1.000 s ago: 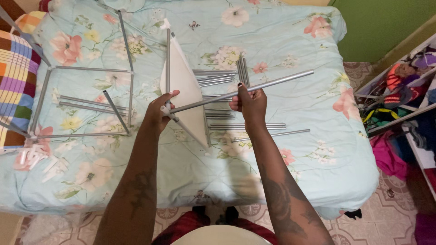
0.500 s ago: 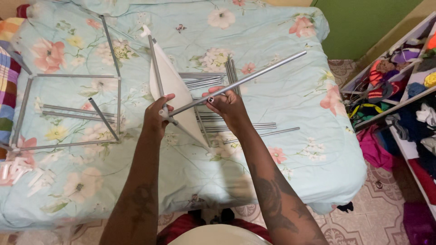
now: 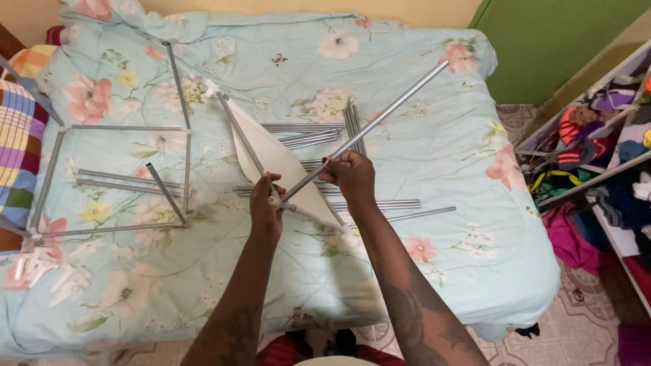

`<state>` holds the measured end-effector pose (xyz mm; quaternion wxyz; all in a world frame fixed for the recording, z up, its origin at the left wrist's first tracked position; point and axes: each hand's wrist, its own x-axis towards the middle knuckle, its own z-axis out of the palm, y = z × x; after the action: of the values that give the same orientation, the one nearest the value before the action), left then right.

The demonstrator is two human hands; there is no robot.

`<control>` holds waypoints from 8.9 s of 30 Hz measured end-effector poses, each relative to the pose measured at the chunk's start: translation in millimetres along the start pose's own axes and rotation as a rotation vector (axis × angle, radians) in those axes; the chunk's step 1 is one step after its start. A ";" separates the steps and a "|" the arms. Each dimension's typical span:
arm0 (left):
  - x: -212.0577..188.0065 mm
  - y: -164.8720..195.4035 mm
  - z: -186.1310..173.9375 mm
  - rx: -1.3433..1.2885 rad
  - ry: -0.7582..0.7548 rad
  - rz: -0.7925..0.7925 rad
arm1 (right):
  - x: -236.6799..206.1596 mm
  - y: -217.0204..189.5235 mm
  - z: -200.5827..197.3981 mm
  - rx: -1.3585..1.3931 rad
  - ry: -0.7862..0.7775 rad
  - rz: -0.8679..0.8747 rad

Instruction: The person assembles a folding chair on a bed, fitting metal frame tubes into the fabric seat's corner pockets and attaching cross bars to build the frame, working piece by piece until the chair frame takes shape.

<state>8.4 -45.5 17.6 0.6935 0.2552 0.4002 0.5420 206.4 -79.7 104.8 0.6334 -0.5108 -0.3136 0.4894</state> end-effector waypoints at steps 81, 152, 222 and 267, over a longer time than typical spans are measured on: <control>18.2 -11.7 -7.6 -0.250 0.113 -0.058 | -18.7 26.8 47.6 0.044 -0.292 0.178; 70.8 69.1 -6.7 0.476 -0.130 -0.249 | 2.8 -33.5 24.3 -1.236 -0.649 -0.635; 104.8 149.3 -28.4 -0.042 -0.154 0.144 | 28.8 -15.7 -1.8 -1.169 -0.183 -0.422; 6.2 -27.8 -36.1 -0.083 -0.339 -0.230 | -7.8 85.4 -51.9 -1.044 -0.471 -0.345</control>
<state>-5.8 -50.3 -25.9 0.8183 0.2665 0.2815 0.4245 224.8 -104.7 9.5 0.2822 -0.5742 -0.7229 0.2607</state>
